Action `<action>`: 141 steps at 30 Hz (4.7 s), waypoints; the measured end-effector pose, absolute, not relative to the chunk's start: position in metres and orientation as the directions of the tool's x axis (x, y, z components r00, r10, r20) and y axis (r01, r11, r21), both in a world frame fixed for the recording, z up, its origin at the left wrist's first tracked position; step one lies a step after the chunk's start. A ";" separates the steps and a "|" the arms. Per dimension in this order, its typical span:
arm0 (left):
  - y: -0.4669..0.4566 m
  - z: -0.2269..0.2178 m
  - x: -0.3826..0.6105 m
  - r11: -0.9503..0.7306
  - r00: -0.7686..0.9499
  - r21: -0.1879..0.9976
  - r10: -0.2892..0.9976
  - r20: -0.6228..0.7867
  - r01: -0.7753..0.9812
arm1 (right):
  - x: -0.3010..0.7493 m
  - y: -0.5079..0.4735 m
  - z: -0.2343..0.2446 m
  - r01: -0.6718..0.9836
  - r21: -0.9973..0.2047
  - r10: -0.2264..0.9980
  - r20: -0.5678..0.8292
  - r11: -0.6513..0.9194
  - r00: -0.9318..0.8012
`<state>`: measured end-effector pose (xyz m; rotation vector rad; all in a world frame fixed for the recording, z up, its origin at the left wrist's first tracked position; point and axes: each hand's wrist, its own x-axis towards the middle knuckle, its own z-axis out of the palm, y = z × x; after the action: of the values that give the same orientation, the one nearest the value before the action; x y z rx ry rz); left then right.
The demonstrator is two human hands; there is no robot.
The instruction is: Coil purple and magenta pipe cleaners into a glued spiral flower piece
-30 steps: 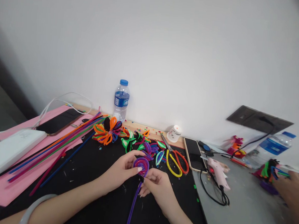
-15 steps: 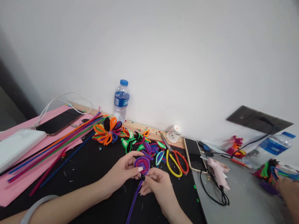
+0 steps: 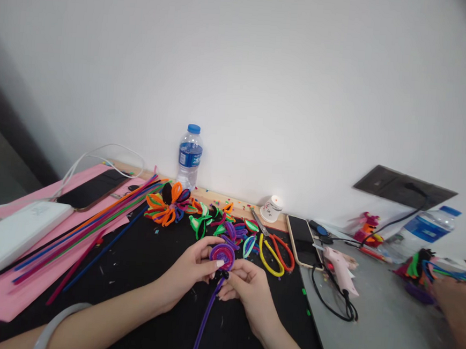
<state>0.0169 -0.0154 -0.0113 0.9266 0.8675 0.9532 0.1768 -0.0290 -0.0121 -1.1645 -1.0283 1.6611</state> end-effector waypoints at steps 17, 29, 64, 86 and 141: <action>-0.015 -0.011 0.018 0.259 0.314 0.935 0.933 -0.177 -0.243 | 0.176 -0.029 -0.010 -0.161 -0.949 0.953 -0.239 -0.270 -0.186; -0.008 -0.008 0.009 0.008 0.377 0.995 0.926 0.030 -0.101 | 0.179 -0.028 -0.002 -0.081 -0.961 0.943 -0.241 -0.266 -0.230; -0.006 0.015 -0.009 -0.370 0.564 0.879 0.813 0.148 0.302 | 0.191 -0.026 0.001 0.052 -0.963 0.871 -0.260 -0.263 -0.416; -0.006 0.008 -0.006 -0.179 0.546 0.954 0.838 0.020 0.239 | 0.193 -0.024 0.002 0.121 -0.974 0.903 -0.221 -0.189 -0.369; 0.004 0.003 -0.010 0.029 0.090 0.996 0.996 -0.022 -0.080 | 0.295 0.011 0.027 0.913 -0.402 0.733 0.643 0.073 0.224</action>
<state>-0.0102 0.0037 0.0033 1.1717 1.0964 1.1627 0.2950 0.0108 0.0269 -1.6979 -1.5485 -0.2837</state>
